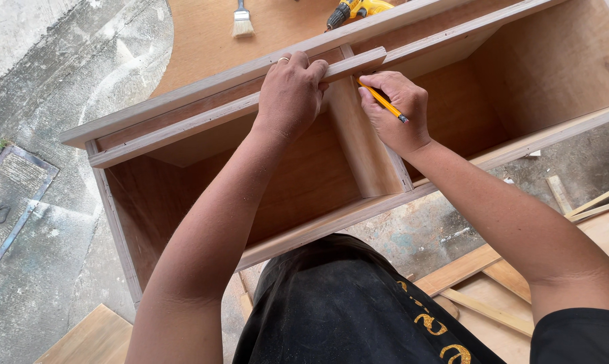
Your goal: The person uses a jigsaw to cut a wooden strip, then fits the strip into a wooden cabinet frame. They mark the wood with a pencil and use a speed square to draw a straight line for further cutting.
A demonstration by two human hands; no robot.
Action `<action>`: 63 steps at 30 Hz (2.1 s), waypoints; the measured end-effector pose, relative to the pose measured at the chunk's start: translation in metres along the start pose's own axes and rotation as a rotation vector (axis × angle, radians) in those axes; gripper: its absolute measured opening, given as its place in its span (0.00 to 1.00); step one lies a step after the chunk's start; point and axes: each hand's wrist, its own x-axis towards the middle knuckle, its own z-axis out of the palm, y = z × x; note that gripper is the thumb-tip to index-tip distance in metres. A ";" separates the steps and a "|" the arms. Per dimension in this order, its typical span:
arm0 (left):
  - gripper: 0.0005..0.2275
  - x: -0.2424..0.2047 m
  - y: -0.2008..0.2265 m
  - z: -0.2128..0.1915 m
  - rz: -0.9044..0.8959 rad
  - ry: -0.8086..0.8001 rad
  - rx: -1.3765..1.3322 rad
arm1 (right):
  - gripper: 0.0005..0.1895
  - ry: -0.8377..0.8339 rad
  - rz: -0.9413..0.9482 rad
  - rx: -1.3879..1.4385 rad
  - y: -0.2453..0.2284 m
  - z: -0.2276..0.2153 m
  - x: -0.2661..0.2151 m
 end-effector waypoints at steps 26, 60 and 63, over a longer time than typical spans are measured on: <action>0.07 -0.002 -0.002 0.000 0.017 0.004 0.005 | 0.07 0.027 0.003 0.003 0.001 0.001 0.000; 0.09 -0.002 -0.006 0.005 0.010 -0.018 0.015 | 0.05 0.055 0.021 0.007 -0.005 -0.001 0.002; 0.08 -0.003 -0.005 0.001 0.010 -0.029 0.000 | 0.07 0.082 0.062 0.025 -0.003 0.001 0.000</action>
